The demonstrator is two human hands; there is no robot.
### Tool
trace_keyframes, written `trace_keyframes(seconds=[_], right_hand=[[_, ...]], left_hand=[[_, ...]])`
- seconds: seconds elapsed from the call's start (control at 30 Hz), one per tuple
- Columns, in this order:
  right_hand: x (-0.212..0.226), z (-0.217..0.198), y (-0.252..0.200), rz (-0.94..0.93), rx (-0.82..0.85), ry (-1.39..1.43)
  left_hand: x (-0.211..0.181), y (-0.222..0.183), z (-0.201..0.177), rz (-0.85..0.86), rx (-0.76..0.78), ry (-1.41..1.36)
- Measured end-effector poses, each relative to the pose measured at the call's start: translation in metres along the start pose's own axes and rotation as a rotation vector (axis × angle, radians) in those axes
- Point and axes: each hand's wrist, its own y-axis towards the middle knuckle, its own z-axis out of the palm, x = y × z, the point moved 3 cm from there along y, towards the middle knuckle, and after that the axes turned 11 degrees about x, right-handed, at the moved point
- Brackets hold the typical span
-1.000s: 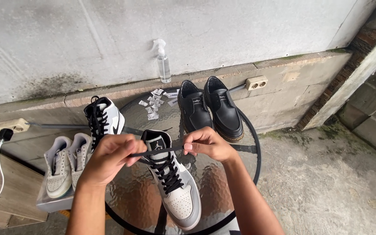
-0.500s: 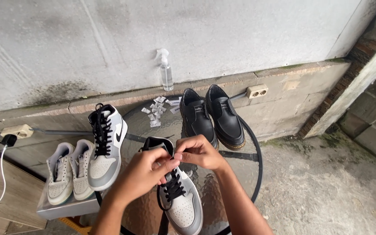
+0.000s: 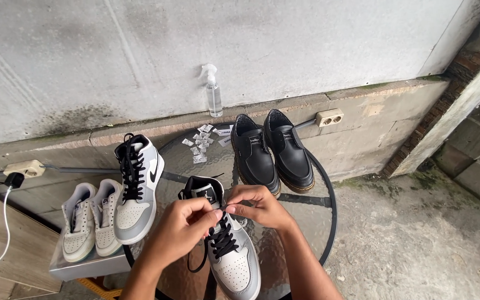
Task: Threading laces through the eyelets of a high-top sneaker on a glass table.
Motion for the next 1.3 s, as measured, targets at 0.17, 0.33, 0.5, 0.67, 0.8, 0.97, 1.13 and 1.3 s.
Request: trace_keyframes(seconds=[0.17,0.33,0.5,0.67,0.8,0.97,1.13,1.3], right_hand=[[-0.009,-0.003,-0.005,-0.135,-0.131,-0.425],[-0.004,-0.015,-0.011,-0.191,-0.307,-0.301],[-0.010,-0.018,-0.014,-0.141,-0.338,0.013],[-0.024,-0.018,-0.016,-0.091,-0.303,0.134],[-0.029,-0.012,-0.012,-0.125,-0.310,0.087],[-0.032,-0.001,-0.006,-0.114,-0.368,-0.006],[-0.031,0.002,-0.005,-0.068,-0.381,-0.108],[-0.036,0.003,-0.005,-0.048,-0.377,-0.092]], left_hand=[[-0.013,-0.004,0.008,0.002,-0.038,-0.003],[0.018,0.016,0.011,-0.157,-0.304,0.242],[0.033,0.035,0.028,-0.048,-0.398,0.301],[0.031,0.037,0.034,-0.191,-0.405,0.219],[0.024,0.036,0.038,-0.256,-0.376,0.159],[0.015,0.029,0.037,-0.324,-0.394,-0.073],[0.007,0.026,0.035,-0.335,-0.377,-0.075],[0.013,0.026,0.031,-0.316,-0.348,-0.046]])
